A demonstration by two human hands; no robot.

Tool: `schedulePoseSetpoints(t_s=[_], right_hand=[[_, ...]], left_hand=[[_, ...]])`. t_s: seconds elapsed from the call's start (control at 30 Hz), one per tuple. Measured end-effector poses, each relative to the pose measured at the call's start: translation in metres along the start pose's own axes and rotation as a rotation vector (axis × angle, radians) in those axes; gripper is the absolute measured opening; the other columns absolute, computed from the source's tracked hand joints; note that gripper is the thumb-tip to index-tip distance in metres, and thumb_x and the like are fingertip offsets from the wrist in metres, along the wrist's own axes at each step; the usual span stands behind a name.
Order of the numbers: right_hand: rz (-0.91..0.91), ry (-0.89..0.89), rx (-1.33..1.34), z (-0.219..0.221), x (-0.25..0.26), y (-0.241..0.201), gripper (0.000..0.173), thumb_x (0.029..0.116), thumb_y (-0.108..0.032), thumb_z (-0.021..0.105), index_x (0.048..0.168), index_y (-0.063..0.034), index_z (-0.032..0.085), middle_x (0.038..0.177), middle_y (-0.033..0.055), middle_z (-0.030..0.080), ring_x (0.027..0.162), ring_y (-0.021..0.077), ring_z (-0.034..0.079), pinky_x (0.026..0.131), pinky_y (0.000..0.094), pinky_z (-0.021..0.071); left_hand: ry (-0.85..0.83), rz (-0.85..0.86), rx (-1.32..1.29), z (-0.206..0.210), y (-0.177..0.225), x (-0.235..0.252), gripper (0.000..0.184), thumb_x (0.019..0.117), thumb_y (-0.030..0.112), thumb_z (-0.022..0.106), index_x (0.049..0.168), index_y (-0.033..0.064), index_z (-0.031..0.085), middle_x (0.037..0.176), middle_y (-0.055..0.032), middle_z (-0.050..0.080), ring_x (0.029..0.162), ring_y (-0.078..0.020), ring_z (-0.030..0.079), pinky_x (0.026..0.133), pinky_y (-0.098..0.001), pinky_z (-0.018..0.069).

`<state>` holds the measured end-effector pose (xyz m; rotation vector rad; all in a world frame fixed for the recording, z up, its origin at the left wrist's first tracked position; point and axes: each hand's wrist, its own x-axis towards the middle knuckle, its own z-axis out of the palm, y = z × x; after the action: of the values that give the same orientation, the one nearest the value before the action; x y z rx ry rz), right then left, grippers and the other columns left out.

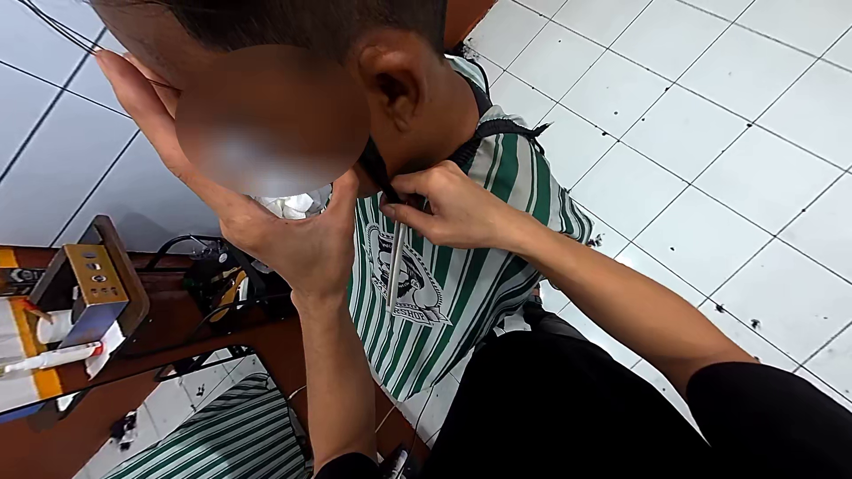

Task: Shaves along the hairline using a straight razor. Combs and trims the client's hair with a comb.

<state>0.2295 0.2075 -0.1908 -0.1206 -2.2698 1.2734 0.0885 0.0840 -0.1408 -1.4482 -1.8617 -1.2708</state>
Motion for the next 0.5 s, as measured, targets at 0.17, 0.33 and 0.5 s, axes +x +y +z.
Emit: schedulePoseSetpoints(t_s=[0.17,0.33,0.5], right_hand=[[0.018,0.002,0.020,-0.003,-0.002,0.001,0.022,0.1039,-0.015,0.056,0.097,-0.0003,0.072,0.076,0.0048,0.067,0.062,0.0061,0.065,0.058,0.0217,0.0547],[0.030,0.028,0.047,-0.005,-0.009,0.000,0.021,0.1036,-0.013,0.057,0.097,0.0003,0.071,0.078,0.0056,0.068,0.063,0.0064,0.066,0.060,0.0216,0.0564],[-0.016,0.024,-0.004,-0.001,-0.042,-0.022,0.021,0.1018,-0.013,0.056,0.104,-0.0015,0.073,0.080,0.0033,0.067,0.064,0.0072,0.060,0.057,0.0237,0.0519]], left_hand=[[-0.003,0.006,-0.019,-0.002,-0.003,-0.001,0.098,0.0879,0.025,0.080,0.153,-0.0168,0.021,0.162,-0.0290,0.026,0.150,-0.0288,0.034,0.122,-0.0366,0.0346],[0.010,0.011,-0.029,0.001,-0.003,-0.001,0.098,0.0865,0.026,0.082,0.153,-0.0164,0.023,0.161,-0.0286,0.028,0.150,-0.0288,0.035,0.121,-0.0367,0.0354],[0.059,0.111,-0.068,-0.007,-0.004,-0.005,0.087,0.0921,0.027,0.077,0.153,-0.0135,0.029,0.162,-0.0266,0.029,0.150,-0.0341,0.033,0.123,-0.0471,0.0324]])
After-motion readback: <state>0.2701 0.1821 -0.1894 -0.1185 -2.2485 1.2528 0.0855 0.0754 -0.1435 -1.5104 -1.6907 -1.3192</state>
